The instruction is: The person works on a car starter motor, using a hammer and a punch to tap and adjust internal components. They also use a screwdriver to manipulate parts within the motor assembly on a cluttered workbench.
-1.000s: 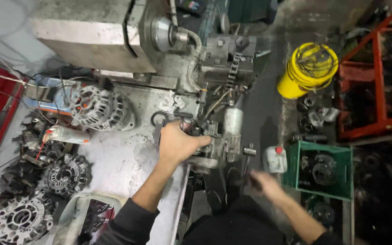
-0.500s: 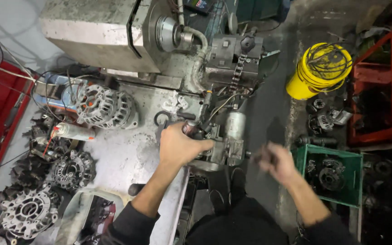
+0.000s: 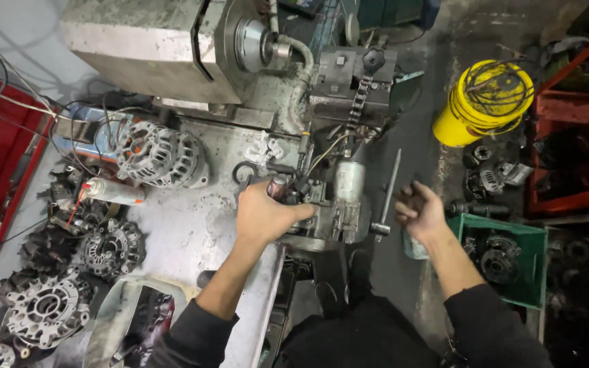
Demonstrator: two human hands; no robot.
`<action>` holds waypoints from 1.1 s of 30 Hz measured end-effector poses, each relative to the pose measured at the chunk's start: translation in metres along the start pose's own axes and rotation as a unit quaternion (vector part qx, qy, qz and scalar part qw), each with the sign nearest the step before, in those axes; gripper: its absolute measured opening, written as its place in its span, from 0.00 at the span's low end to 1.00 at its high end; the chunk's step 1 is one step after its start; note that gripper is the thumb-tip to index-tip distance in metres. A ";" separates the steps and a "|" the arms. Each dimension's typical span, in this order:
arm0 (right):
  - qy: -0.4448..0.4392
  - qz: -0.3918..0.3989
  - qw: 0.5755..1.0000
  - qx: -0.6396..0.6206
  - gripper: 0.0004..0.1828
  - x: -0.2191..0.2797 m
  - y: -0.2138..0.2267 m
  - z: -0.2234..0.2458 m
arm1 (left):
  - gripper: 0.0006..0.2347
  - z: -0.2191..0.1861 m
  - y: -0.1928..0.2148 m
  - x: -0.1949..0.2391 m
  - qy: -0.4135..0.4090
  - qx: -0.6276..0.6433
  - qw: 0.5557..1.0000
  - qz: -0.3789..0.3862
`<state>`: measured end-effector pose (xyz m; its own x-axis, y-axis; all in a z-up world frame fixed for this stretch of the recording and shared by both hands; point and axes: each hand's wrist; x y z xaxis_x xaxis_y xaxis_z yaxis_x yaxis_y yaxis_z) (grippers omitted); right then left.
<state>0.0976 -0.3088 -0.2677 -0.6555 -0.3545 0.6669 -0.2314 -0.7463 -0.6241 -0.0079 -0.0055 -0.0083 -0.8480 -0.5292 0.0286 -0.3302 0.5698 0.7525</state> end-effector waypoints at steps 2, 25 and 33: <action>0.012 0.011 1.000 0.012 0.16 0.008 0.003 -0.004 | 0.19 -0.001 0.000 -0.003 0.004 0.000 1.000 0.006; 0.465 -0.124 0.487 0.729 0.56 0.126 -0.100 -0.014 | 0.19 -0.004 0.032 0.007 -0.072 0.024 0.997 0.024; 0.538 0.112 0.309 0.776 0.34 0.150 -0.155 -0.021 | 0.17 -0.006 0.058 0.007 -0.060 0.027 0.998 -0.012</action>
<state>0.0202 -0.2350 -0.0794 -0.5821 -0.7268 -0.3646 -0.0172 -0.4373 0.8992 -0.0301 0.0204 0.0400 -0.8820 -0.4657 -0.0715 -0.3709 0.5925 0.7152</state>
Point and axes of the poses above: each hand's wrist, its own x-axis away from the middle knuckle, its own y-axis out of the back of the hand, z = x × y, and after that the axes turned 10 degrees about -z, right-handed
